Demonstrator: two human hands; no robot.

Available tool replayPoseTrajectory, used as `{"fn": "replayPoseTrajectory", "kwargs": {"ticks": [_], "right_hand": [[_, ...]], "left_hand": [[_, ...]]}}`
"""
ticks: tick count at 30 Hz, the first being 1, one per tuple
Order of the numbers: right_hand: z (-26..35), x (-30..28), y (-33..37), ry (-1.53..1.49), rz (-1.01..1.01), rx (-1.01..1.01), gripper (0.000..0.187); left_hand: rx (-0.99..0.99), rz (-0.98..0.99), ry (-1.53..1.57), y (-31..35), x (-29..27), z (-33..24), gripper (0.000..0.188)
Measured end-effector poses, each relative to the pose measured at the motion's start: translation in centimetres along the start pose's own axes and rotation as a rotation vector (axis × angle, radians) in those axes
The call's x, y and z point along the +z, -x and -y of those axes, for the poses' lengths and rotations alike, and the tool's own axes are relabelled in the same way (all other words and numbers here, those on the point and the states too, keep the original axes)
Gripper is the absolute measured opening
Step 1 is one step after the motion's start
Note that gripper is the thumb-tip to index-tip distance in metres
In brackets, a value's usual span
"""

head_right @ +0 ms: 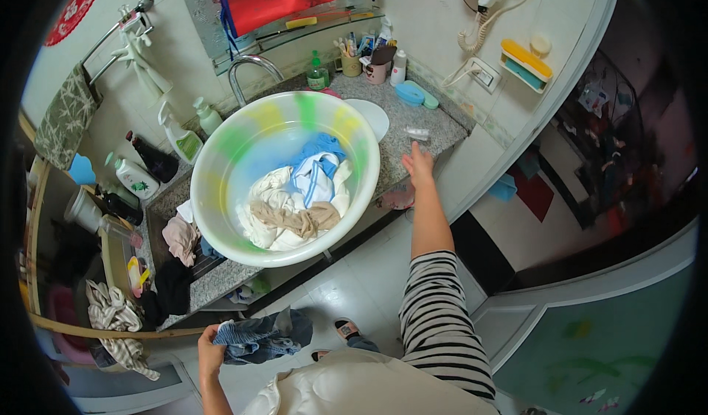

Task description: The person hand washes several small garments in a basin of soapy water, repeatedly submerging, rubbing, and wringing them. The person then removes a blue garment, wrings it out, and places it on the counter.

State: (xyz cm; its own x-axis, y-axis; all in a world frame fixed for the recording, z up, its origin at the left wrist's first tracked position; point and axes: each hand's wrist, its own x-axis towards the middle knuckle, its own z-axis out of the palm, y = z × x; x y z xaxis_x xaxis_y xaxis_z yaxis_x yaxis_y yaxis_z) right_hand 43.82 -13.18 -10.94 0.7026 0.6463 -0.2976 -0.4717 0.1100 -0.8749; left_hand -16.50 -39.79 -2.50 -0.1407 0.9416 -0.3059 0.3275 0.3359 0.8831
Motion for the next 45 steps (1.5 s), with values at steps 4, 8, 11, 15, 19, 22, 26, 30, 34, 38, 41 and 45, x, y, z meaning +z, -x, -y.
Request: {"fn": "replayPoseTrajectory", "kwargs": {"ticks": [4, 8, 11, 15, 19, 22, 26, 30, 34, 38, 41, 45], "right_hand": [[-4.2, -0.2, 5.4, -0.009, 0.131, 0.004, 0.026], [-15.7, -8.0, 14.2, 0.413, 0.293, 0.036, 0.008], [-18.6, -7.3, 28.0, 0.698, 0.954, 0.480, 0.020], [-13.4, 4.2, 41.4, 0.670, 1.718, -0.090, 0.088], [-14.5, 11.3, 47.3, 0.778, 1.984, -0.378, 0.062], [-13.5, 13.7, 48.3, 0.779, 1.964, -0.208, 0.036], [-11.7, 16.2, 50.4, 0.664, 2.150, 0.253, 0.040], [-12.0, 17.5, 53.5, 0.691, 2.168, 0.402, 0.031], [-11.7, 17.9, 55.1, 0.672, 2.079, 0.702, 0.027], [-10.6, 18.8, 56.6, 0.608, 1.917, 0.855, 0.027], [-10.3, 19.4, 57.9, 0.484, 1.773, 0.998, 0.028], [-10.1, 20.1, 58.6, 0.440, 1.836, 0.879, 0.032]], "left_hand": [[0.007, -0.041, -0.077, 1.6, -0.3, -0.6, 0.015], [0.022, -0.073, -0.069, 2.2, -0.8, -0.2, 0.018], [0.042, -0.041, -0.087, 1.3, -0.9, 0.1, 0.024], [0.022, 0.154, -0.018, 1.9, -1.7, -2.5, 0.047], [0.186, 0.184, -0.060, 4.2, -5.4, -5.2, 0.062], [0.127, 0.032, -0.127, 6.8, -9.0, -4.0, 0.072], [0.045, -0.044, -0.080, 9.3, -11.5, -1.3, 0.060], [0.021, -0.056, 0.104, 10.4, -12.7, 0.7, 0.042], [0.001, -0.078, 0.157, 11.3, -13.6, 0.6, 0.048], [0.143, -0.126, 0.055, 11.6, -13.3, 1.6, 0.089], [0.259, -0.136, 0.312, 10.6, -10.2, 4.1, 0.110], [0.111, -0.116, 0.272, 9.8, -7.2, 4.6, 0.082]]}}
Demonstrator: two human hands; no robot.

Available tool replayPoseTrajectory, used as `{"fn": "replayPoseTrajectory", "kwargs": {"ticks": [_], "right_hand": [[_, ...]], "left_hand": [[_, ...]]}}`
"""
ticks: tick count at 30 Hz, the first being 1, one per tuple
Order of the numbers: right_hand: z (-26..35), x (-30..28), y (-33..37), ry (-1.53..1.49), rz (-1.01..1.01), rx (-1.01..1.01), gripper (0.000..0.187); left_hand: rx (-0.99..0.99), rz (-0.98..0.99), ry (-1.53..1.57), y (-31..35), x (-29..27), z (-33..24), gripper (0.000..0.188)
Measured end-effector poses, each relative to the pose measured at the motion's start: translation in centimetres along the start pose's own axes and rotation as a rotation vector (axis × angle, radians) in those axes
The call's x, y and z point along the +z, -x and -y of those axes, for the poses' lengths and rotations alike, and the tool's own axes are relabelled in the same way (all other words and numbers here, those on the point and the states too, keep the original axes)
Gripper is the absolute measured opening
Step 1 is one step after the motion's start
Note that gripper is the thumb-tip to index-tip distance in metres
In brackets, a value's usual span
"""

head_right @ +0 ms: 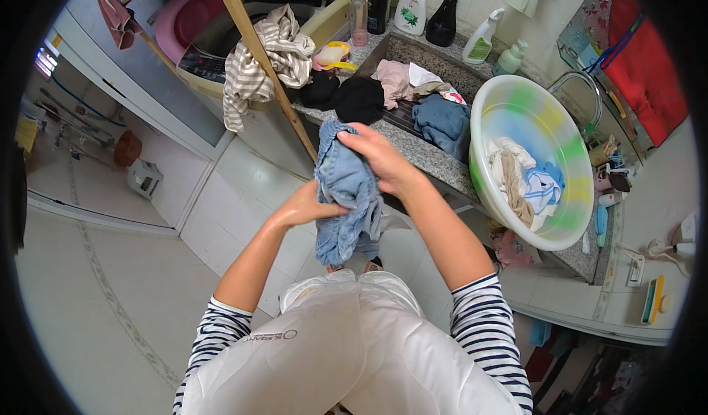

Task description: The person hand washes several small garments in a basin of soapy water, repeatedly submerging, rubbing, and wringing them. The person then removes a blue garment, wrings it out, and places it on the counter.

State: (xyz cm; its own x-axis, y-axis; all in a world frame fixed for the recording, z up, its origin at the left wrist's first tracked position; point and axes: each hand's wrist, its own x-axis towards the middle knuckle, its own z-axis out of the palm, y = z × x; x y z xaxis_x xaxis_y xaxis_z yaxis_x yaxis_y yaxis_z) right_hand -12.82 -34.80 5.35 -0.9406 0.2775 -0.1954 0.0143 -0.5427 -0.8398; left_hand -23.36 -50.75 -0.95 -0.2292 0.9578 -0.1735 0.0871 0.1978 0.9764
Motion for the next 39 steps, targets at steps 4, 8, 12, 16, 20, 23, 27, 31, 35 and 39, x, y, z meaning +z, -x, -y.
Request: {"fn": "replayPoseTrajectory", "kwargs": {"ticks": [4, 8, 12, 16, 20, 23, 27, 31, 35, 39], "right_hand": [[1.0, -2.6, 2.2, 0.948, 0.217, -0.039, 0.074], [-5.1, -4.7, 0.3, 1.388, 0.074, 0.068, 0.043], [-1.1, -0.8, 0.0, 0.466, 0.009, 0.159, 0.027], [-2.8, 0.5, 0.1, 0.372, 0.114, -0.050, 0.039], [-4.7, -2.5, -1.6, 1.279, 0.149, 0.084, 0.049], [-5.2, -3.2, -3.0, 0.822, -0.003, -0.115, 0.033], [-1.4, 2.1, -1.2, 0.420, 0.023, 0.166, 0.030], [-0.5, 3.0, -2.4, 0.267, 0.015, 0.127, 0.035], [-0.2, 4.8, -3.1, 0.316, 0.225, 0.097, 0.050], [2.1, 1.8, -1.2, 0.626, 0.246, -0.123, 0.060]], "left_hand": [[-0.082, -0.194, 0.270, 0.6, -5.0, -3.1, 0.039], [-0.054, -0.084, 0.214, 0.6, -4.6, -5.2, 0.047], [-0.059, -0.050, -0.509, 0.8, -4.7, -0.9, 0.064], [-0.252, -0.284, -0.487, 0.2, -6.5, -2.3, 0.042], [-0.216, -0.129, -0.015, 0.7, -7.1, -6.1, 0.040], [0.250, -0.063, -0.217, 0.8, -5.6, -4.0, 0.053], [-0.079, 0.033, -0.471, 0.2, -6.8, 0.0, 0.064], [-0.040, 0.150, -0.259, -0.1, -6.3, -1.8, 0.054], [-0.129, -0.011, 0.086, -0.8, -5.0, 1.8, 0.049], [-0.152, -0.185, 0.793, -0.1, -5.7, 4.1, 0.038]]}}
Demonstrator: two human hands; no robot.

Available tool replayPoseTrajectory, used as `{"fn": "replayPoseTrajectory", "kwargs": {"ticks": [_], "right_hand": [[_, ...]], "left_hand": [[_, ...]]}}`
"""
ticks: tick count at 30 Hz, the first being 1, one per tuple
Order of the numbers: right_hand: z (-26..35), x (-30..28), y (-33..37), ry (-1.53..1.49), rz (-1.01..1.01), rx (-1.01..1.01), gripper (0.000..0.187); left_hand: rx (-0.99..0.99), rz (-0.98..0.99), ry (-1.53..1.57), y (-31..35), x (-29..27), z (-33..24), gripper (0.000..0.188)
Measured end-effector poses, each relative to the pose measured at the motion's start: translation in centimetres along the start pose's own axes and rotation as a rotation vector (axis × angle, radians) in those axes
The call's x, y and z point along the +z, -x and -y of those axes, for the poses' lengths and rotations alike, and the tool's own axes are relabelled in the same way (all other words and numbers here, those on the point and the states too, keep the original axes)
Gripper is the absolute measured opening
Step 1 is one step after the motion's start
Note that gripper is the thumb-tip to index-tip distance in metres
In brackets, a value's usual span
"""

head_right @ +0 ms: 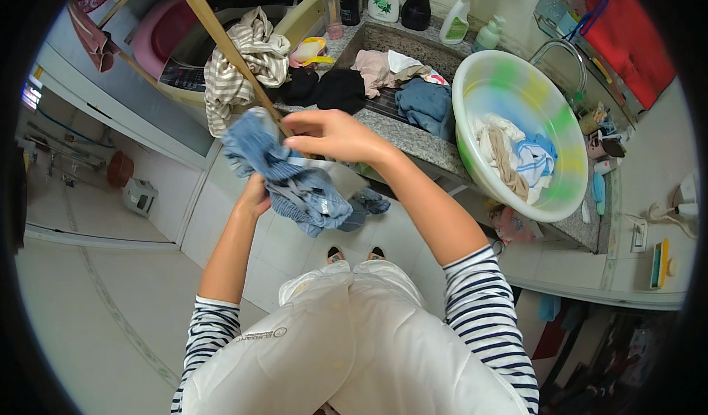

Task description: The person hand washes several small garments in a basin of soapy water, repeatedly submerging, rubbing, and wringing them. The person then removes a blue garment, wrings it out, and places it on the counter.

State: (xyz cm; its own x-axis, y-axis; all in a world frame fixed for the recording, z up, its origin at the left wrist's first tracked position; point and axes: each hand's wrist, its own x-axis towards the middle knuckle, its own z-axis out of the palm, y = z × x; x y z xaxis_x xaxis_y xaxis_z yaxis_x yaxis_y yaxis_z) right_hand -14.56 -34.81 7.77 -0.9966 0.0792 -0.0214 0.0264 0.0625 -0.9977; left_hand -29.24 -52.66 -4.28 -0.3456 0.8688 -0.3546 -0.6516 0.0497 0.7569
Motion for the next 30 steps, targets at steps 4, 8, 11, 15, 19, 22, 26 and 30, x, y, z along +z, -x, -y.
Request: {"fn": "replayPoseTrajectory", "kwargs": {"ticks": [4, 8, 11, 15, 19, 22, 26, 30], "right_hand": [[-10.1, -0.6, 3.2, 0.642, -0.211, -0.106, 0.060], [-15.0, 3.0, 2.0, 0.086, -0.219, 0.119, 0.031], [-13.7, 2.2, 2.3, -0.004, -0.510, -0.042, 0.018], [-12.3, -2.1, 5.2, 0.337, -0.578, 0.045, 0.029], [-9.6, 0.5, 3.2, -0.072, -0.363, -0.058, 0.069], [-9.0, 3.1, 0.5, 0.197, -0.214, 0.055, 0.094], [-10.7, 0.5, 1.8, 0.211, -0.128, 0.207, 0.058], [-10.6, -1.1, 2.7, -0.179, -0.522, 0.194, 0.029]], "left_hand": [[0.096, 0.153, 0.328, 0.0, -1.9, -0.3, 0.039], [0.078, 0.142, 0.319, 0.4, -1.4, -0.9, 0.038], [0.040, 0.067, 0.135, 1.0, -2.4, -2.1, 0.037], [0.008, -0.048, -0.199, 3.3, 2.7, -6.1, 0.047], [0.053, 0.026, -0.496, 3.2, 5.0, -6.2, 0.053], [0.005, 0.066, -0.729, 3.3, 6.6, -6.6, 0.057], [0.159, -0.097, -0.896, 3.6, 3.7, -8.3, 0.051], [0.005, -0.392, -0.748, 3.9, 1.8, -8.9, 0.041]]}}
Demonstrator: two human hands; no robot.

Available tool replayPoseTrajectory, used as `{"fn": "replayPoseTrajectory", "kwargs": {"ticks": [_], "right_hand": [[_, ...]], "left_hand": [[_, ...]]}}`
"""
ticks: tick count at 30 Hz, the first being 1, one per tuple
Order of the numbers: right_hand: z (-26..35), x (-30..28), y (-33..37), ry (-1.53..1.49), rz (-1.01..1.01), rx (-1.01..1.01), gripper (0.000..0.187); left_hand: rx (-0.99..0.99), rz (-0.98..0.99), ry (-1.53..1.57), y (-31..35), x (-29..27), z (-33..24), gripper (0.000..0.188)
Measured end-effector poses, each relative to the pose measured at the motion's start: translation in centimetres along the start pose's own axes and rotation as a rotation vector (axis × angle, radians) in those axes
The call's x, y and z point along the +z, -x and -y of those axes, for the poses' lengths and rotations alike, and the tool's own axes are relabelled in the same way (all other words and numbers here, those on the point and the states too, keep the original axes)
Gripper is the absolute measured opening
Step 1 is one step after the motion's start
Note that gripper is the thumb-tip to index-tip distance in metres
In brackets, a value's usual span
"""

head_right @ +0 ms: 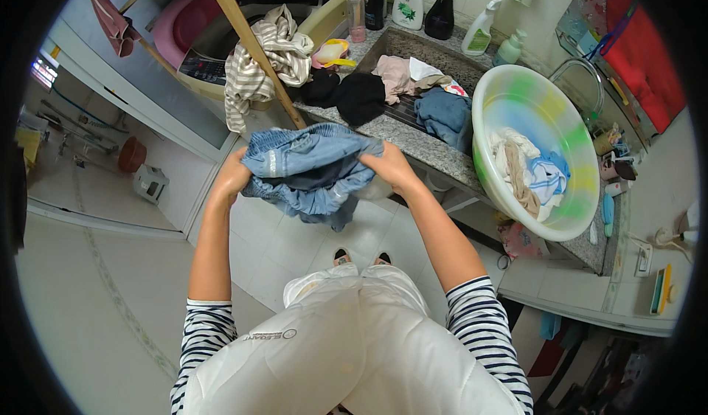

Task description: The person hand washes several small garments in a basin of soapy water, repeatedly submerging, rubbing, and wringing them. The person then removes a blue garment, wrings it out, and places it on the counter.

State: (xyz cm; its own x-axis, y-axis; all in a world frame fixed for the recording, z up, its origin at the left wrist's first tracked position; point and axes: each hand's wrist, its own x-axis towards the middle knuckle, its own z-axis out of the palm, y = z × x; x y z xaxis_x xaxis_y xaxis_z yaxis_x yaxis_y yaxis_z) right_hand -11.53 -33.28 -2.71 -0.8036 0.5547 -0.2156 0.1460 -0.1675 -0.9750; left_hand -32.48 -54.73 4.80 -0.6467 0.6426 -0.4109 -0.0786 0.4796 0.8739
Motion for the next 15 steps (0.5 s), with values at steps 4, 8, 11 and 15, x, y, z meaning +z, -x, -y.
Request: {"fn": "replayPoseTrajectory", "kwargs": {"ticks": [4, 8, 11, 15], "right_hand": [[4.1, 2.9, 0.8, -0.535, 0.036, 0.157, 0.023], [4.4, 3.2, 0.8, -0.833, 0.230, 0.287, 0.020], [4.8, 1.6, 2.1, -0.437, 0.297, 0.195, 0.038], [0.2, -1.3, 0.9, 0.365, 0.503, 0.090, 0.084]], "left_hand": [[0.229, 0.328, -0.352, 0.4, 2.5, 3.6, 0.057], [0.190, 0.277, -0.489, -2.7, 3.5, 8.5, 0.052], [0.037, 0.153, 0.008, -3.1, 1.4, 7.0, 0.042], [-0.048, 0.179, 0.503, -1.1, 2.5, 3.2, 0.041]]}}
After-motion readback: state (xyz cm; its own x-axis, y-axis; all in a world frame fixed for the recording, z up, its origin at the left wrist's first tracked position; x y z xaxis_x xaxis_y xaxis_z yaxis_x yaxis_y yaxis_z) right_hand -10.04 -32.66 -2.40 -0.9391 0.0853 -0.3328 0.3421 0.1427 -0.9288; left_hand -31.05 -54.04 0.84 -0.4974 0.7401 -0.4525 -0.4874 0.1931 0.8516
